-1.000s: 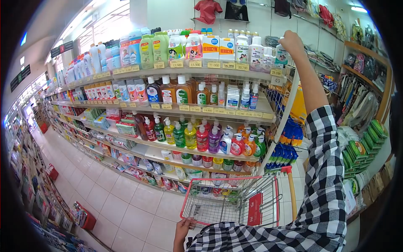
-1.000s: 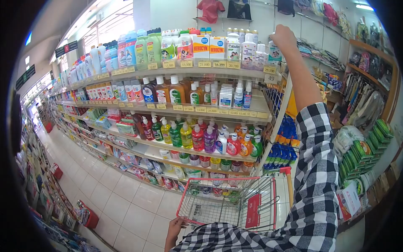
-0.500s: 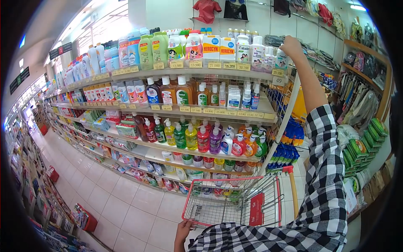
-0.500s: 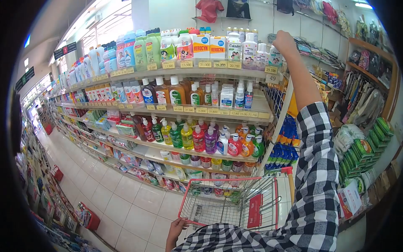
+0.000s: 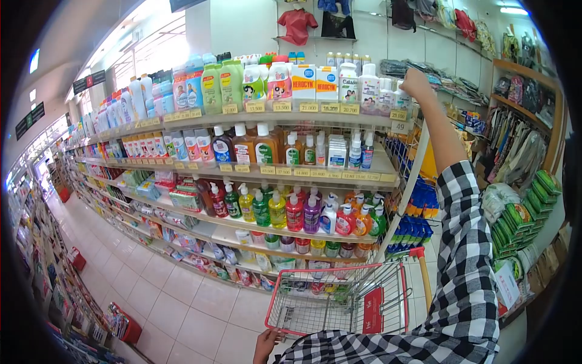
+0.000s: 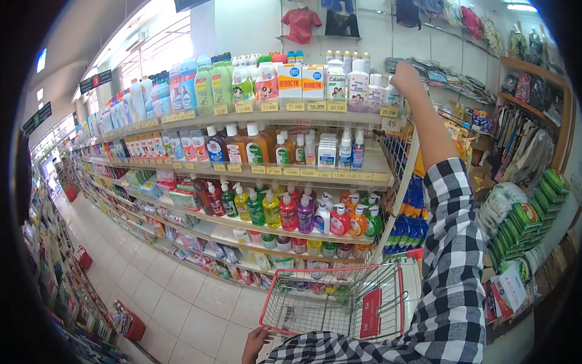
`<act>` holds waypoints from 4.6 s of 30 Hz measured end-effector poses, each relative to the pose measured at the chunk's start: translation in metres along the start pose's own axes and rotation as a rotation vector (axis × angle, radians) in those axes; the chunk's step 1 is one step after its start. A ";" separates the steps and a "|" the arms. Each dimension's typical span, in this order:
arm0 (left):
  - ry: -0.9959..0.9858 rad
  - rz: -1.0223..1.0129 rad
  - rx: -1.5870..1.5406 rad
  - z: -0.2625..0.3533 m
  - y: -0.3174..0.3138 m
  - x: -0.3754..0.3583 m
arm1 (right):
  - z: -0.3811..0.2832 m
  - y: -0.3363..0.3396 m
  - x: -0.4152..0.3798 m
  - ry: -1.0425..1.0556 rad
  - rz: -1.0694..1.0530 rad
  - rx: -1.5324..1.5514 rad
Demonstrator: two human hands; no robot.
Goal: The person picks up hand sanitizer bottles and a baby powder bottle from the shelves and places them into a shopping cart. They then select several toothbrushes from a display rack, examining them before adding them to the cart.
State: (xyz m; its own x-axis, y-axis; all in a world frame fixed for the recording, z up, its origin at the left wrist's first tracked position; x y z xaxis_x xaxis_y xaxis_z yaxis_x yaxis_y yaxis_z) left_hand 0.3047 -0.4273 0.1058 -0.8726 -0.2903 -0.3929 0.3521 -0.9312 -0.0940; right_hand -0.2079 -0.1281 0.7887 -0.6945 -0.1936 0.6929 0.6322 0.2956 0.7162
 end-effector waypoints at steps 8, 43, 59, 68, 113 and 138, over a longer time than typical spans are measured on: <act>0.010 -0.030 0.049 -0.003 0.003 0.004 | 0.036 -0.030 0.029 0.115 0.072 -0.058; -0.132 0.454 0.719 -0.140 -0.010 0.125 | 0.250 -0.202 -0.751 -1.424 -1.045 0.826; -0.066 0.809 0.404 -0.188 0.016 -0.014 | 0.207 -0.211 -0.761 -1.331 -1.504 1.217; 0.034 1.293 0.090 -0.175 -0.139 -0.075 | 0.127 -0.188 -0.767 -1.174 -1.679 1.173; 0.936 1.134 0.402 -0.102 0.320 -0.256 | -0.488 -0.269 -0.677 0.829 -1.427 0.583; 0.963 2.292 0.294 0.003 0.349 -0.211 | -0.810 -0.313 -0.695 1.888 -1.872 0.336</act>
State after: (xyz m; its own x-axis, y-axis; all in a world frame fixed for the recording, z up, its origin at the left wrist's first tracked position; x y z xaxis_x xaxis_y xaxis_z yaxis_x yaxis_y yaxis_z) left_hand 0.6101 -0.6913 0.1586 0.9118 -0.3498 0.2150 -0.0233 0.4787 0.8777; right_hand 0.3551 -0.8437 0.1494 0.6748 -0.3241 -0.6631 -0.0025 -0.8994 0.4370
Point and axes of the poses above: each hand's wrist, its own x-axis towards the middle knuckle, its own y-axis out of the back of the hand, z = x × y, the point moved 5 cm from there along x, towards the middle knuckle, and after that the axes turned 7 degrees about -z, right-handed, at the moved point
